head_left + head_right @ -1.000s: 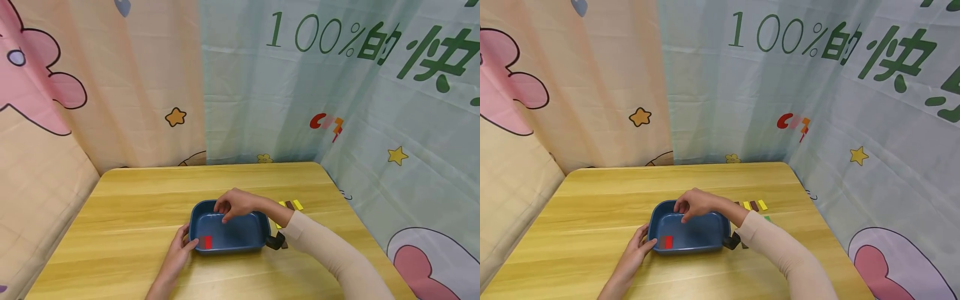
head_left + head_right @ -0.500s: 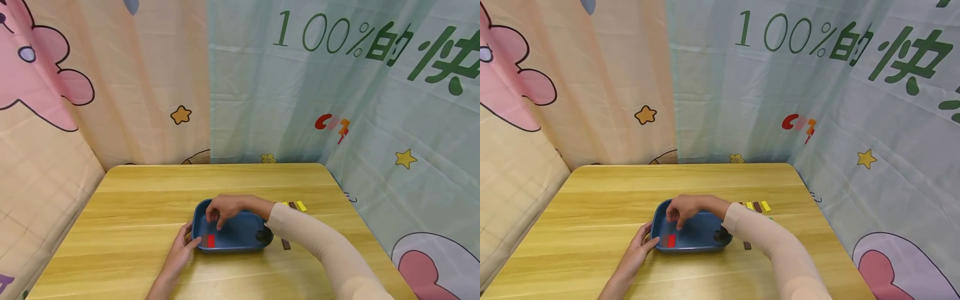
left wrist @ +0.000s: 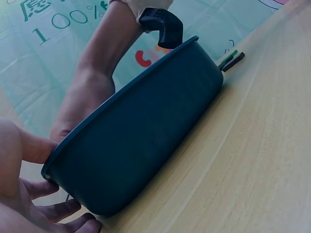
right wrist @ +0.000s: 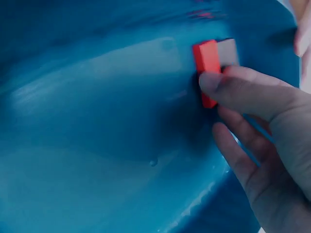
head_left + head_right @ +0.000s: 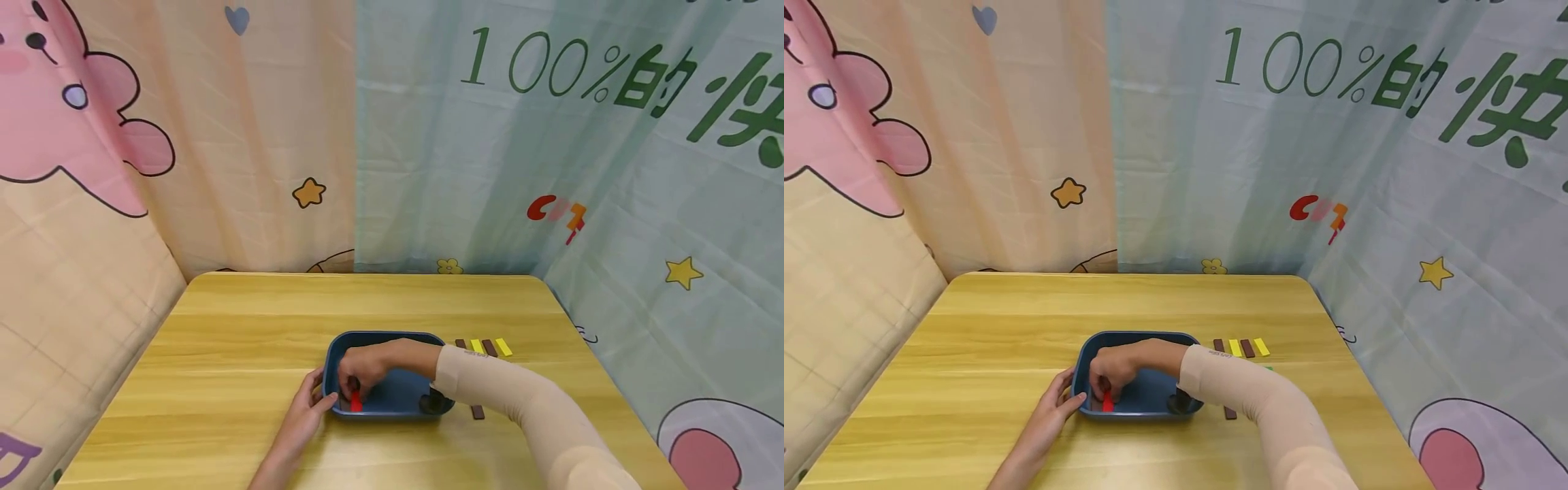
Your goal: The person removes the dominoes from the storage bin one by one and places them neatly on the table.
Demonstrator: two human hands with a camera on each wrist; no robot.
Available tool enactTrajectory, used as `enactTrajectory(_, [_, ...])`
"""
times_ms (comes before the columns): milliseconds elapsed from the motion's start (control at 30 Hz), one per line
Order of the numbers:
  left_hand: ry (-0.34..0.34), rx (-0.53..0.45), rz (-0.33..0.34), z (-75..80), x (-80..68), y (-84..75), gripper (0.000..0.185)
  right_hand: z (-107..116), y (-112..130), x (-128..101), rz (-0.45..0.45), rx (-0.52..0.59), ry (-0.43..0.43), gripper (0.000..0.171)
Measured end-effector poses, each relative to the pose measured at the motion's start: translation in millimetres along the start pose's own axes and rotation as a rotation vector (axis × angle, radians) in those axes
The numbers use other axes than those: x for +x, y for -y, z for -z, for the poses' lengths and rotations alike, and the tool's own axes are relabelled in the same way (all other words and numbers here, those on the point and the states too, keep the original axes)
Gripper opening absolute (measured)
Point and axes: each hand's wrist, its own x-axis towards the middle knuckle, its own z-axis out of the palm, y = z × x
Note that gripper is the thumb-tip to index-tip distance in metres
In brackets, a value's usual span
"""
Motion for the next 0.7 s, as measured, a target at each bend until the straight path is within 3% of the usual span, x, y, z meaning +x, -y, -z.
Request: enactTrajectory(700, [0.001,-0.01,-0.01,-0.3,-0.8,3.7,0.052,3.3,-1.7,-7.5,0.044,-0.073,0.028,0.021])
